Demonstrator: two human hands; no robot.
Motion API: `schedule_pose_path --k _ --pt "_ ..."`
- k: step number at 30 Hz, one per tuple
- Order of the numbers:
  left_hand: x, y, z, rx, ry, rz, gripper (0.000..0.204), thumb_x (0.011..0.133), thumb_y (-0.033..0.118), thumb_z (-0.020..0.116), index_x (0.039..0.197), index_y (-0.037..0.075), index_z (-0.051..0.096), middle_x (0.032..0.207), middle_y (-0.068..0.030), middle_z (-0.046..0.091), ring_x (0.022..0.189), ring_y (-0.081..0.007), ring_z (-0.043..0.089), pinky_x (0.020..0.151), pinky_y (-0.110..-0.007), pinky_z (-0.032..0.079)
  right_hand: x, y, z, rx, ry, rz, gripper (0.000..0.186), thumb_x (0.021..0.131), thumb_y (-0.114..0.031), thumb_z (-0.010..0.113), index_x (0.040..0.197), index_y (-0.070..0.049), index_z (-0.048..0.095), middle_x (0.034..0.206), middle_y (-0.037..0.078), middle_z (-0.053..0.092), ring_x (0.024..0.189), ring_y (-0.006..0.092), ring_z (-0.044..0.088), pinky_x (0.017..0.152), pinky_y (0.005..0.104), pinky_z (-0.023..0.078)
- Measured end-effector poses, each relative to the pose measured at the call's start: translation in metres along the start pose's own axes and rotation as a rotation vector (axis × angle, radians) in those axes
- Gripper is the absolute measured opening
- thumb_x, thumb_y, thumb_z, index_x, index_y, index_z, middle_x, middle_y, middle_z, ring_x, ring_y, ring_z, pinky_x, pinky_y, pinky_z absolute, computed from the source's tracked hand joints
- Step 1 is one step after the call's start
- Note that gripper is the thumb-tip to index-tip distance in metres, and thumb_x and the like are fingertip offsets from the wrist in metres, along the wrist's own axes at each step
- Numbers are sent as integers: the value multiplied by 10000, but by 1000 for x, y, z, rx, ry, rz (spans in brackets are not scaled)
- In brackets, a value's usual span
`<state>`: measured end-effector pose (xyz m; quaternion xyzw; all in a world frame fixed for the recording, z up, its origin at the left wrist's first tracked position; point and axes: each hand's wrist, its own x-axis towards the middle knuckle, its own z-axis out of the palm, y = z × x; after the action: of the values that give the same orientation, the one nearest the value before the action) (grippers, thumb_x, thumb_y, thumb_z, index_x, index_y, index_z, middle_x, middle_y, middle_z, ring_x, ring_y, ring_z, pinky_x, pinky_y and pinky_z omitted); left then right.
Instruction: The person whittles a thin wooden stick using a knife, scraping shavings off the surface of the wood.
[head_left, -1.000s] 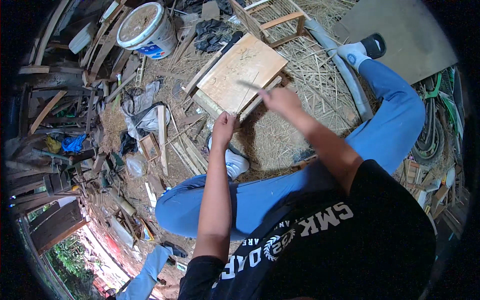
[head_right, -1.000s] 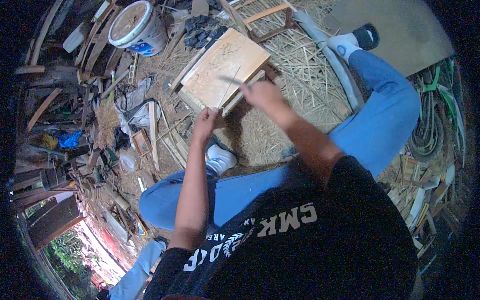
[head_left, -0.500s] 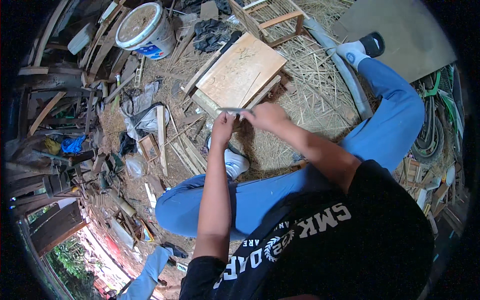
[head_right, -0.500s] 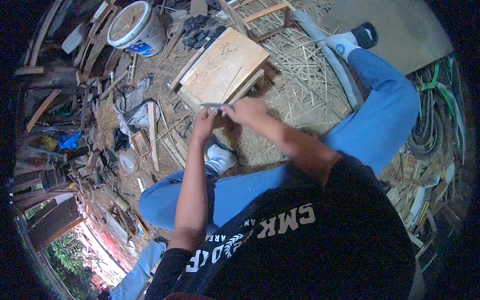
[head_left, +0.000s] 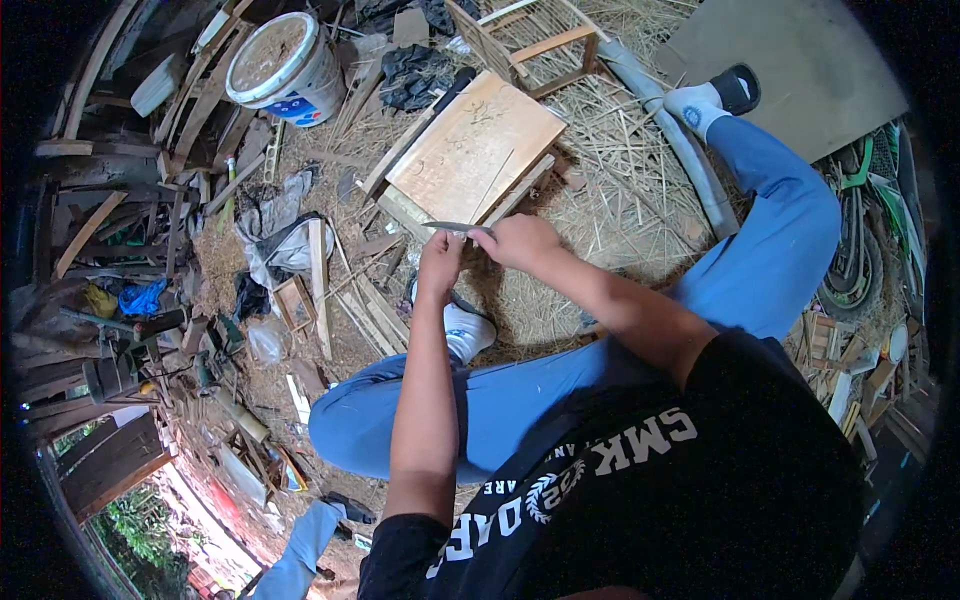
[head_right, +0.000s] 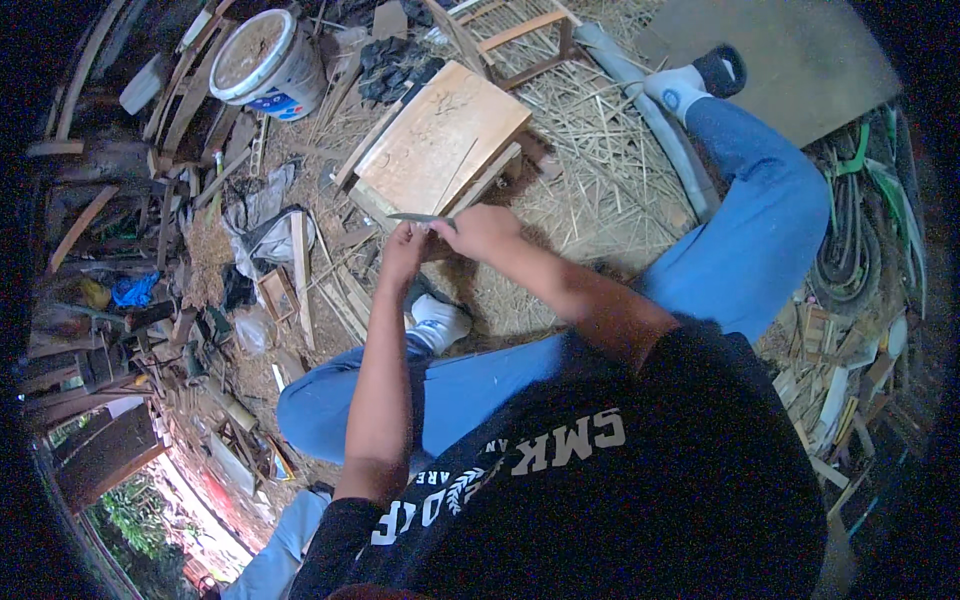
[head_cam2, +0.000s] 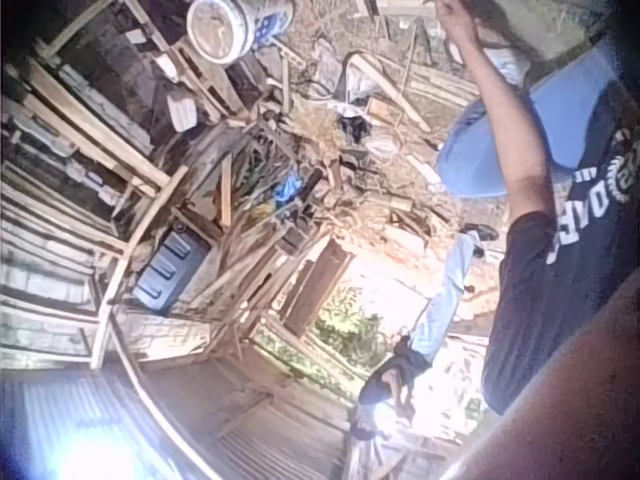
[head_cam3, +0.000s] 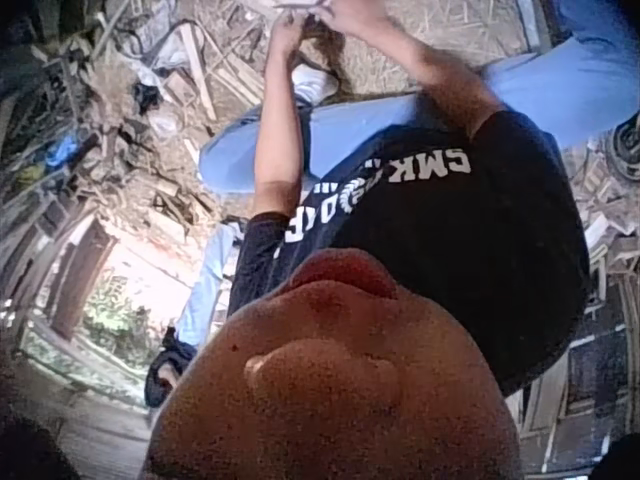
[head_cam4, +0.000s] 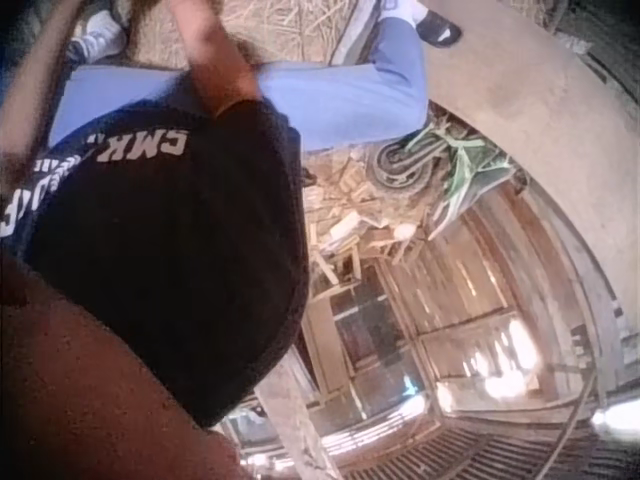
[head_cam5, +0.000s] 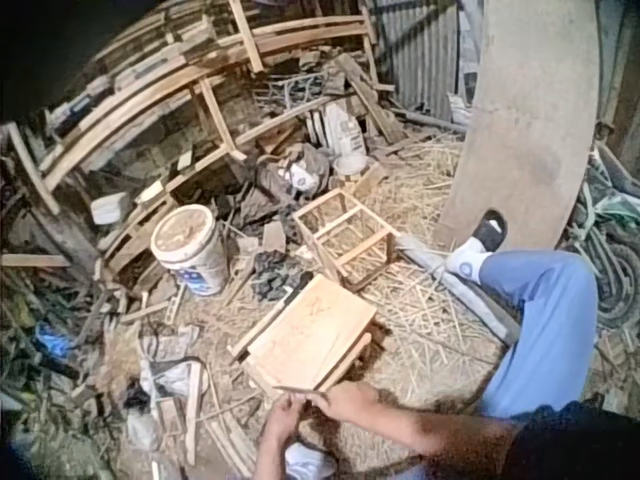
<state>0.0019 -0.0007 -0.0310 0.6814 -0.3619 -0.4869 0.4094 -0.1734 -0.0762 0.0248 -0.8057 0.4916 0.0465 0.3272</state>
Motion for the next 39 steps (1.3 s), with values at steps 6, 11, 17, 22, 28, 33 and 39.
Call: schedule_pose_path --k 6,11,17,22,28,33,39 --pt "-2 21 -1 212 -4 -19 290 986 208 598 762 73 476 697 28 480 655 -73 423 591 -279 398 26 74 -56 140 121 284 710 978 -655 334 961 -89 763 961 194 727 924 401 698 801 514 542" --pt "-3 25 1 157 -21 -43 276 1001 201 583 778 74 484 709 45 475 680 -60 405 598 -265 381 19 81 -63 148 122 317 732 983 -649 323 945 -62 758 957 199 726 914 418 694 799 521 539" --pt "-5 20 11 -65 29 7 264 1016 180 549 800 35 503 720 39 520 677 -59 431 607 -258 400 -4 9 -10 22 -54 10 742 977 -650 340 944 -33 751 940 220 721 907 422 696 815 511 543" --pt "-8 35 9 183 -11 -32 283 1015 185 549 777 47 482 705 7 522 678 -64 479 624 -260 443 15 68 -63 150 49 314 761 964 -689 326 966 -65 761 980 212 719 951 402 688 865 521 516" --pt "-6 5 -1 110 45 16 270 1008 198 567 777 68 515 709 33 510 659 -58 430 574 -253 381 37 210 -116 214 327 531 817 966 -681 311 1111 19 707 1130 280 674 1051 458 651 929 532 487" --pt "-16 90 31 -127 190 -105 165 1027 206 528 927 87 582 750 27 563 646 -62 472 569 -246 402 54 206 -84 499 424 552 847 959 -680 361 1121 91 673 1136 361 638 1149 457 610 976 479 454" --pt "-13 145 9 -672 157 81 119 1050 196 490 1143 122 501 810 -38 598 674 -126 541 591 -265 445 53 96 -66 720 377 225 732 1003 -606 413 1061 74 677 1004 254 703 995 349 669 901 406 480"
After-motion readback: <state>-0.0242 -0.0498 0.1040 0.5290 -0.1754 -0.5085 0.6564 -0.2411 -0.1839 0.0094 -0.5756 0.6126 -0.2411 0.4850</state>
